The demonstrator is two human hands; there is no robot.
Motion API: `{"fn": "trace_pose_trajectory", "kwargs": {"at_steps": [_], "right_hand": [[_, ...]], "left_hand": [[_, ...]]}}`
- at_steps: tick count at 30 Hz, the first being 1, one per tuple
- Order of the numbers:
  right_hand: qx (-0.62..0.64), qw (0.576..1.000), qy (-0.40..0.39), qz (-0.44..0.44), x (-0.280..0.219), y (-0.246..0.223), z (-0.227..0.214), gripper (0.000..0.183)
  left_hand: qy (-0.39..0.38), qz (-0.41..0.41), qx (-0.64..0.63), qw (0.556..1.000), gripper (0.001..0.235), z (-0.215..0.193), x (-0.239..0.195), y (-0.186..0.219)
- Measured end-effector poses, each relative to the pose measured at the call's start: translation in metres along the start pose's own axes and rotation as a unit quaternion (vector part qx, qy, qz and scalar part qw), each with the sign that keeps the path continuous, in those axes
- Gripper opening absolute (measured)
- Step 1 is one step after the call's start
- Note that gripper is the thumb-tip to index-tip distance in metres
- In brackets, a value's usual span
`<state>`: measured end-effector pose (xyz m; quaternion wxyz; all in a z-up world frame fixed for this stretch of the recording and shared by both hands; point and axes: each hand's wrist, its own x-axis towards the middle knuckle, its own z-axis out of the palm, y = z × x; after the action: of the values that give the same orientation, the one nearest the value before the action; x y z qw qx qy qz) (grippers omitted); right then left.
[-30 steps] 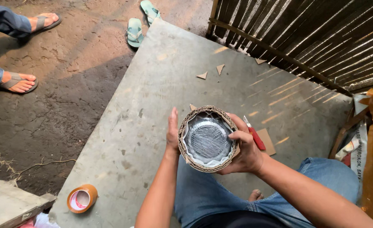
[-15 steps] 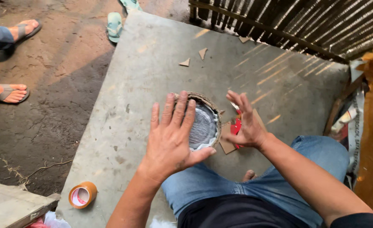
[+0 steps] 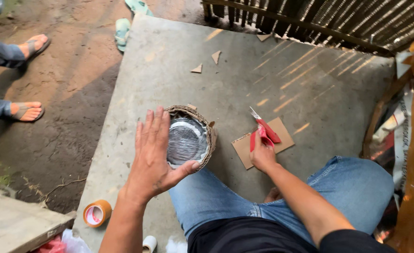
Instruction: The person assembles a cylindrical cardboard container by applying orange tape to the rim and sides. They cut a circular cardboard piece with a utility knife and attach it to the container opening, securing it with multiple strips of tape.
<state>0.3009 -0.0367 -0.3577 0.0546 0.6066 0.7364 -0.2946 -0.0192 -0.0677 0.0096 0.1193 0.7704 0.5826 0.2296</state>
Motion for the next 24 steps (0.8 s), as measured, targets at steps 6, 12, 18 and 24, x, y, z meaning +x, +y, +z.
{"fn": "trace_pose_trajectory", "kwargs": {"at_steps": [6, 12, 18, 24], "right_hand": [[0.645, 0.764, 0.007, 0.04, -0.051, -0.013, -0.147, 0.086], [0.513, 0.819, 0.037, -0.254, -0.173, -0.05, -0.261, 0.094], [0.048, 0.802, -0.016, -0.595, -0.195, -0.092, -0.293, 0.064], [0.002, 0.695, 0.046, -0.718, -0.197, -0.124, -0.305, 0.066]], "left_hand": [[0.105, -0.04, -0.08, 0.99, 0.071, 0.002, -0.02, -0.008], [0.228, -0.14, -0.131, 0.955, 0.031, -0.008, -0.051, 0.025], [0.012, -0.099, -0.49, 0.866, 0.043, -0.019, -0.071, 0.051], [-0.081, -0.098, -0.546, 0.828, 0.043, -0.021, -0.063, 0.054]]}}
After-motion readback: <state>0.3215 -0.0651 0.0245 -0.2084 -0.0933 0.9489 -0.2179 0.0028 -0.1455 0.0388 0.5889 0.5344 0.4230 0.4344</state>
